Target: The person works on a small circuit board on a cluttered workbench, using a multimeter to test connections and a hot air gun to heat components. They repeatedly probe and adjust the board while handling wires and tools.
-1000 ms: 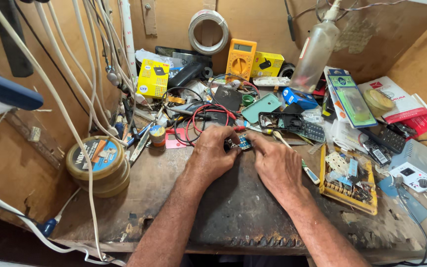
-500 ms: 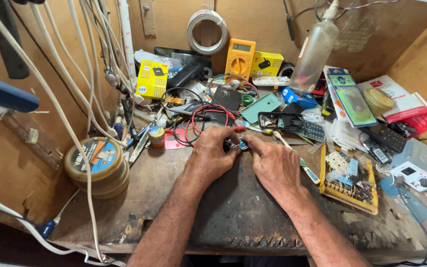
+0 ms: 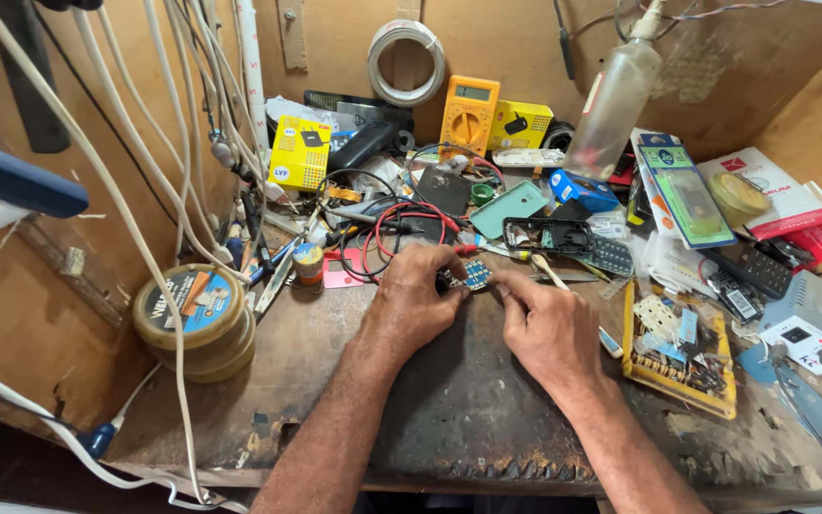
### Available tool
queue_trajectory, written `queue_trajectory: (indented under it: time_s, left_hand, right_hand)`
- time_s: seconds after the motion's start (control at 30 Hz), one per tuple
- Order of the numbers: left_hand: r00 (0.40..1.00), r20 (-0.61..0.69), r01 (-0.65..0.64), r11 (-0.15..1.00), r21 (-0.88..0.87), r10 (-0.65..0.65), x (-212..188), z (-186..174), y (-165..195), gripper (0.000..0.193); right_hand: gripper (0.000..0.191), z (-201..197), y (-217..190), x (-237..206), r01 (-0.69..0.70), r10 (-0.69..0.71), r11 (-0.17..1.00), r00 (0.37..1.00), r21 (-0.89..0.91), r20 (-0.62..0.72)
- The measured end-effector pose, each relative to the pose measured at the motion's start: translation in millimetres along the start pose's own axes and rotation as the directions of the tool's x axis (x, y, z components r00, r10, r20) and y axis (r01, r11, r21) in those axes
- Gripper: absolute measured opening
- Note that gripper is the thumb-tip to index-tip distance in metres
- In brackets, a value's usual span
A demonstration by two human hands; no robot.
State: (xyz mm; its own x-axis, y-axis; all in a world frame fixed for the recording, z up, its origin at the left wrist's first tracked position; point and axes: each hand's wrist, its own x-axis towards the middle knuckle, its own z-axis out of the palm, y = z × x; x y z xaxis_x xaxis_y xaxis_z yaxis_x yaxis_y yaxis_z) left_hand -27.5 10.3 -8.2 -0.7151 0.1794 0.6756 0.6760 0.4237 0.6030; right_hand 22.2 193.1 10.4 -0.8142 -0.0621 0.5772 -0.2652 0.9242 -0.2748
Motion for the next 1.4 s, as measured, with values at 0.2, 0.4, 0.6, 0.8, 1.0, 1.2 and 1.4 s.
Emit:
queue_trajectory:
  time_s: [0.2, 0.4, 0.6, 0.8, 1.0, 1.2, 1.4]
  left_hand:
    - [1.0, -0.001, -0.008, 1.0, -0.016, 0.008, -0.6, 3.1, -3.7, 0.017]
    - [1.0, 0.0, 0.002, 1.0, -0.027, -0.002, -0.5, 2.7, -3.1, 0.017]
    - [1.0, 0.007, 0.016, 1.0, -0.014, -0.016, -0.8, 1.7, -2.2, 0.016]
    - [1.0, -0.011, 0.0, 1.0, -0.017, 0.0, -0.6, 1.6, -2.1, 0.016]
    - [0.999, 0.011, 0.038, 0.999, -0.027, -0.037, -1.2, 1.6, -2.4, 0.017]
    - [0.999, 0.012, 0.045, 0.999, -0.031, -0.044, -1.6, 1.3, -1.5, 0.017]
    - [1.0, -0.021, 0.003, 1.0, -0.031, -0.003, -2.2, 1.0, 0.7, 0.017]
  right_hand:
    - [0.031, -7.8, -9.5, -6.2, 0.054, -0.043, 0.994, 0.994, -0.099, 0.105]
    - [0.028, -8.7, -9.6, -8.8, 0.111, -0.102, 0.99, 0.989, -0.089, 0.105]
    - [0.03, -8.7, -8.9, -8.7, 0.083, -0.071, 0.99, 0.992, -0.114, 0.106]
    - [0.047, -11.5, -11.6, -8.4, 0.067, -0.047, 0.987, 0.989, -0.145, 0.137]
    - [0.039, -11.0, -11.0, -8.1, 0.03, -0.003, 0.986, 0.986, -0.162, 0.164]
    - [0.038, -13.9, -11.1, -8.8, 0.127, -0.117, 0.988, 0.987, -0.085, 0.107]
    - [0.04, -15.7, -10.0, -8.0, 0.172, -0.164, 0.983, 0.981, -0.062, 0.107]
